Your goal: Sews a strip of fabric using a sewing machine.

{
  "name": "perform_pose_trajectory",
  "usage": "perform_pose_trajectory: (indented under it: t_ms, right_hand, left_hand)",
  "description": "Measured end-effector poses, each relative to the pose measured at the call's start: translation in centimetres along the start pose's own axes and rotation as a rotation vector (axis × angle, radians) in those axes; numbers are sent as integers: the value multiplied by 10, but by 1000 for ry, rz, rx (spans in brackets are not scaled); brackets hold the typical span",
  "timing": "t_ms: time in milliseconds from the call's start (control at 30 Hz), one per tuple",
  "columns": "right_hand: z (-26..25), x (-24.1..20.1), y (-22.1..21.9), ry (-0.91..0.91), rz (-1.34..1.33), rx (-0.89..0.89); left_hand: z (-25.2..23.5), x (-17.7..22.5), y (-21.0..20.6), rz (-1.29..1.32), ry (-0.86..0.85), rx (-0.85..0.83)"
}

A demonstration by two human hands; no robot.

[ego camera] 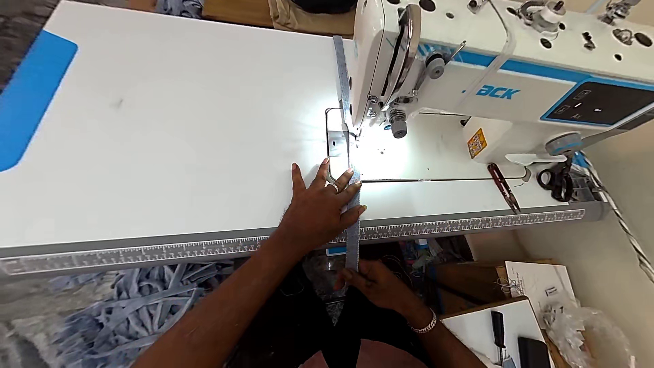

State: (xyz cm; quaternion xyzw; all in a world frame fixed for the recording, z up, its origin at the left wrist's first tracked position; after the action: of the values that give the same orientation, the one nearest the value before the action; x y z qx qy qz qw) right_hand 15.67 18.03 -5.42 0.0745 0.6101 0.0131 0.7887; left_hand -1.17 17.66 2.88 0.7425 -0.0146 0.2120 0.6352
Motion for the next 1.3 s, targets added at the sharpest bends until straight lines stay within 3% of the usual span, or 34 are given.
perform_pose_trajectory:
  t_ms: [1067,1300]
  right_hand:
    - [5,16,-5,-11,-1,19]
    - [4,17,2,23,15,125]
  left_hand:
    - [9,7,-4,-27,15,30]
    - [9,7,-3,-31,13,24]
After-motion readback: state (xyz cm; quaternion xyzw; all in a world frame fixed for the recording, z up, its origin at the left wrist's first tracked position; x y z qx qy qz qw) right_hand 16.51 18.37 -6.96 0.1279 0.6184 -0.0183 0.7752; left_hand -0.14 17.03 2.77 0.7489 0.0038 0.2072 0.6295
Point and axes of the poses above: each hand's wrist, its own z-axis away from the middle knuckle, its own y-axis out of the back of the hand, x = y × z, the point moved 7 cm from there along -z, towards the middle knuckle, and after that the axes turned 5 degrees about z, right-handed, at the moved point
